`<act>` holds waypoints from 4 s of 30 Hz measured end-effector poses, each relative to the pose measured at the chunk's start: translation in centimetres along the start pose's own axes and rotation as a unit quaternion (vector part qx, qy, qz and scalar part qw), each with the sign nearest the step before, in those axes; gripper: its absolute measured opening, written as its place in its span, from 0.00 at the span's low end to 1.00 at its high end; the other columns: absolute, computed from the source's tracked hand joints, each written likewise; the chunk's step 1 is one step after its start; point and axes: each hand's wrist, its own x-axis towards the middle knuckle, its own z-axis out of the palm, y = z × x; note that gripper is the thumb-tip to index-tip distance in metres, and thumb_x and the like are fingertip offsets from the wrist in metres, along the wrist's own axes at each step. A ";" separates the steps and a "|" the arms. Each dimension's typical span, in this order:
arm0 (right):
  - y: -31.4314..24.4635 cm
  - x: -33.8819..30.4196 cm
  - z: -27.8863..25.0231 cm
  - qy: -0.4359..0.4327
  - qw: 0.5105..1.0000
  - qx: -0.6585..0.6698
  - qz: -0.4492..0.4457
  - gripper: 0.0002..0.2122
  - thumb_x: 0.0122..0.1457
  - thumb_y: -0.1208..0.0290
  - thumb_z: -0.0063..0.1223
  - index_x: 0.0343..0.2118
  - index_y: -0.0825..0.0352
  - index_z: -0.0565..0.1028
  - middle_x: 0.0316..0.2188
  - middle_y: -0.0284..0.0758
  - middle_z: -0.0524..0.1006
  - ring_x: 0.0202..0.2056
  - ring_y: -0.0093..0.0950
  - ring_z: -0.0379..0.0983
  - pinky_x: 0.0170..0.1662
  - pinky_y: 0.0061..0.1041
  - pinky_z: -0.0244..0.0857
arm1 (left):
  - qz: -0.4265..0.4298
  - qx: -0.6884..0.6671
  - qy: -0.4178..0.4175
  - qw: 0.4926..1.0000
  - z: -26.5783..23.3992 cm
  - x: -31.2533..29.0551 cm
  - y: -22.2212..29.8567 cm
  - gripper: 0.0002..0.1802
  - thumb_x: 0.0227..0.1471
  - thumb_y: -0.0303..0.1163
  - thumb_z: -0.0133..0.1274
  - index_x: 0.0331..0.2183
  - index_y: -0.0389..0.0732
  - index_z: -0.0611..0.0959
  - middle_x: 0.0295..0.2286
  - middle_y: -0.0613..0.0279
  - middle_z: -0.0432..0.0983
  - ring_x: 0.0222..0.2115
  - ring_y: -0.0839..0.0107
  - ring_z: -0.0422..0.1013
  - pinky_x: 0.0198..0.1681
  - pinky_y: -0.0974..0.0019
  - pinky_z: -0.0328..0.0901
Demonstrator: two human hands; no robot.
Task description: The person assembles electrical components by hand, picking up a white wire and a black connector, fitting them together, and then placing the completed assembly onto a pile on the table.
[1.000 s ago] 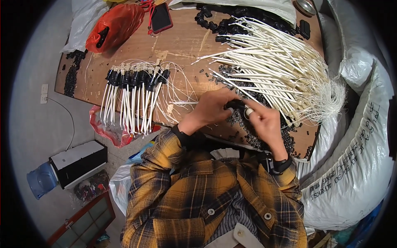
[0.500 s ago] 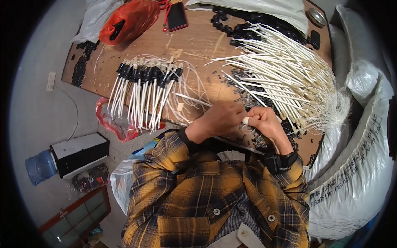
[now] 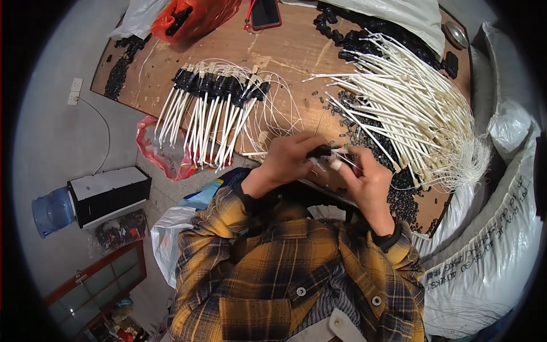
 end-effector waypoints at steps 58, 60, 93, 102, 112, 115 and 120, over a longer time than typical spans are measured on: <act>6.8 0.2 -3.2 -0.023 0.965 -0.246 0.084 0.07 0.45 0.79 0.56 0.29 0.68 0.73 0.22 0.41 0.74 0.24 0.42 0.71 0.27 0.35 0.63 | -0.125 0.250 0.100 0.955 -0.2 23.0 -13.3 0.17 0.42 0.27 0.54 0.40 0.47 0.80 0.43 0.50 0.68 0.45 0.50 0.66 0.43 0.51 0.66; 6.7 0.4 -3.4 -0.020 0.981 -0.167 0.093 0.07 0.46 0.78 0.55 0.30 0.68 0.73 0.21 0.41 0.73 0.23 0.40 0.70 0.26 0.34 0.63 | -0.094 0.247 0.107 0.959 -0.4 21.8 -13.4 0.18 0.42 0.26 0.55 0.39 0.47 0.81 0.43 0.50 0.68 0.44 0.50 0.67 0.43 0.52 0.66; 7.4 0.7 -3.9 0.042 0.986 -0.110 0.116 0.11 0.46 0.80 0.57 0.35 0.67 0.78 0.24 0.41 0.78 0.23 0.34 0.76 0.27 0.27 0.67 | 0.132 0.216 0.042 0.966 0.3 9.2 1.9 0.02 0.42 0.27 0.51 0.24 0.45 0.74 0.24 0.65 0.66 0.31 0.67 0.68 0.33 0.64 0.58; 8.8 1.2 -4.5 0.057 0.975 0.181 0.111 0.05 0.50 0.80 0.55 0.30 0.65 0.78 0.25 0.31 0.78 0.21 0.20 0.70 0.24 0.23 0.64 | 0.051 0.079 -0.006 0.996 1.4 7.7 0.9 0.02 0.46 0.27 0.51 0.27 0.41 0.77 0.20 0.64 0.70 0.20 0.70 0.70 0.22 0.67 0.63; 4.6 2.4 -1.0 -0.018 0.983 -0.141 -0.113 0.08 0.49 0.73 0.60 0.32 0.66 0.75 0.15 0.34 0.71 0.14 0.25 0.65 0.17 0.24 0.56 | -0.251 -0.306 -0.070 0.916 2.7 7.4 0.0 0.12 0.45 0.23 0.48 0.35 0.36 0.79 0.23 0.63 0.75 0.26 0.75 0.71 0.29 0.70 0.65; 4.5 2.2 -1.0 0.007 1.000 0.002 -0.006 0.10 0.50 0.72 0.59 0.35 0.66 0.77 0.14 0.39 0.70 0.15 0.32 0.69 0.20 0.27 0.61 | -0.203 -0.246 -0.059 0.946 2.6 6.9 -1.0 0.18 0.39 0.23 0.51 0.37 0.36 0.79 0.27 0.53 0.77 0.29 0.63 0.74 0.34 0.63 0.66; 5.0 2.0 -0.8 0.031 0.998 -0.058 0.008 0.07 0.50 0.73 0.57 0.33 0.66 0.78 0.16 0.39 0.73 0.16 0.31 0.71 0.21 0.26 0.63 | -0.155 -0.214 -0.106 0.959 2.2 7.3 -2.0 0.19 0.38 0.24 0.49 0.38 0.35 0.78 0.30 0.49 0.77 0.33 0.58 0.73 0.38 0.62 0.66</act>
